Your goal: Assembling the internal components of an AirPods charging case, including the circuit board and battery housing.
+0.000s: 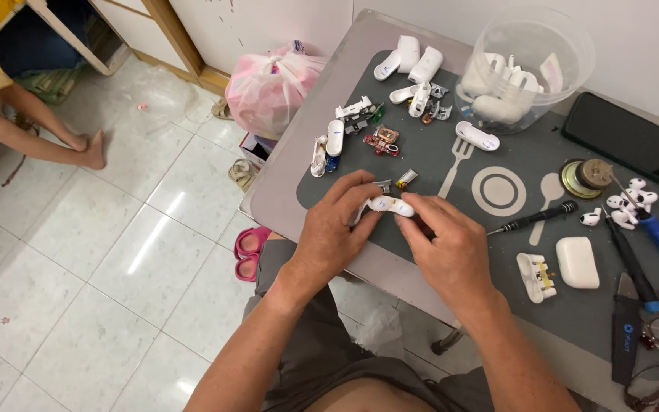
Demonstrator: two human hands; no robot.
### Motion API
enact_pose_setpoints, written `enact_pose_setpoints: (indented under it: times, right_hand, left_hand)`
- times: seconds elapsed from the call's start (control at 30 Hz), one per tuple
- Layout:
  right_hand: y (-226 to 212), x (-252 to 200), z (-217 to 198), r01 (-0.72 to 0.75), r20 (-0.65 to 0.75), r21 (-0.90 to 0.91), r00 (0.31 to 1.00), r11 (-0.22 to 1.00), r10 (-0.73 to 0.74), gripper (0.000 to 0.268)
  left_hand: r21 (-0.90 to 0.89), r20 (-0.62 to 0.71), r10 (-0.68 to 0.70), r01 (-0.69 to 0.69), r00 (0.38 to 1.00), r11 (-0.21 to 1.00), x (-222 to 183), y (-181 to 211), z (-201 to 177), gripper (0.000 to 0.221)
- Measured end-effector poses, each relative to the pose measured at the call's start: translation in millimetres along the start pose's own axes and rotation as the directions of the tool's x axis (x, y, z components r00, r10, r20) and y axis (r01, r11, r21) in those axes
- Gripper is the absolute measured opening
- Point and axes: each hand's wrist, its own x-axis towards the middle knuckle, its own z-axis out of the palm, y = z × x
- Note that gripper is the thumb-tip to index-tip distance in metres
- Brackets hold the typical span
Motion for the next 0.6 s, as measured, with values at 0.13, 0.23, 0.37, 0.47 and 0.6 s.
enact_pose_setpoints:
  times: [0.13,0.23,0.37,0.47,0.6]
  right_hand:
    - [2.5,0.9,-3.0,-0.028,-0.031,-0.02,0.999,0.999,0.027,0.025]
    - [2.6,-1.0,-3.1,-0.042,-0.003,-0.125,0.999,0.991,0.041,0.025]
    - [-0.3,-3.2,2.3,-0.072,-0.001,-0.165,0.997,0.984,0.073,0.029]
    - [-7.3,-6.9,3.0,-0.113,-0.025,-0.122,0.994,0.986,0.111,0.039]
    - [-31.8,-6.7,-6.7,-0.117,-0.1,0.025,0.988,0.993,0.119,0.038]
  left_hand:
    - [-0.233,-0.055,-0.083,0.068,0.995,0.97,1.8,-8.8,-6.3,0.033]
    - [-0.771,0.041,-0.305,0.224,0.952,0.596,-1.7,-30.7,-2.4,0.037]
    - [-0.942,0.171,-0.434,0.276,0.885,0.191,-3.4,-19.7,-7.6,0.043]
    - [-0.97,0.211,-0.423,0.241,0.881,0.017,-4.6,-11.5,-10.2,0.038]
    - [-0.962,0.272,-0.371,0.246,0.888,-0.115,-1.4,7.8,-17.8,0.038]
